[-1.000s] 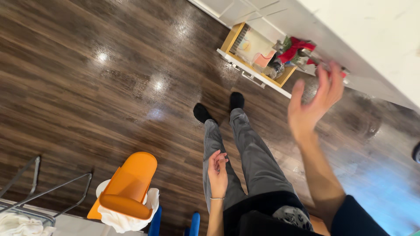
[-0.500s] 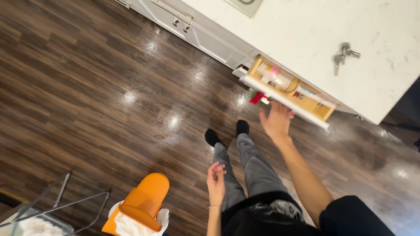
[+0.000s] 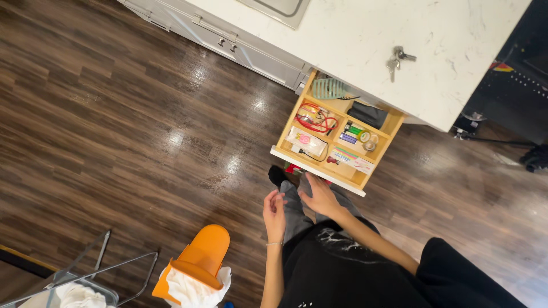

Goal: The person retrieves a dark bag and a white garment from a drawer and a chair, spreads the garment out, and places it inside the bag.

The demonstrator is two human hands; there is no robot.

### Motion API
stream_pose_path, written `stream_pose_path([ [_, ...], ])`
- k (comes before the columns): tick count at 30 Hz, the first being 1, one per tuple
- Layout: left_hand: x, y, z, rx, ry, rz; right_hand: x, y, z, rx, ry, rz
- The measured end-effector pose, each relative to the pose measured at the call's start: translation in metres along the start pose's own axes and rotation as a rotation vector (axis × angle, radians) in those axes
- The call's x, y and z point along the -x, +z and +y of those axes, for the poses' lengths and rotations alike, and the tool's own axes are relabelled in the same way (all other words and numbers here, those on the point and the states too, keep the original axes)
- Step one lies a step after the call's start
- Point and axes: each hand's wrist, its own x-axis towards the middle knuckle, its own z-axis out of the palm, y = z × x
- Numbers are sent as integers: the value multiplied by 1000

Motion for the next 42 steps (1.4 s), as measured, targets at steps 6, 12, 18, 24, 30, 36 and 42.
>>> stream_pose_path([
  [6,10,6,10,-67,1,-31,-20,-67,32,-178,180,261],
  [12,11,2,15,-62,44,-11,-120,-150,128,288,-6,509],
  [18,21,-9,15,-39,89,38,-156,-141,166,281,374,-30],
  [24,32,-24,13,-10,42,100,-150,-145,166,105,351,-29],
  [30,40,-13,35,21,55,98,-107,-135,117,-88,200,365],
  [36,49,39,89,105,210,-206,-31,-104,-15,-701,114,103],
  [42,63,56,123,312,217,-206,6,-116,-132,-602,-245,12],
])
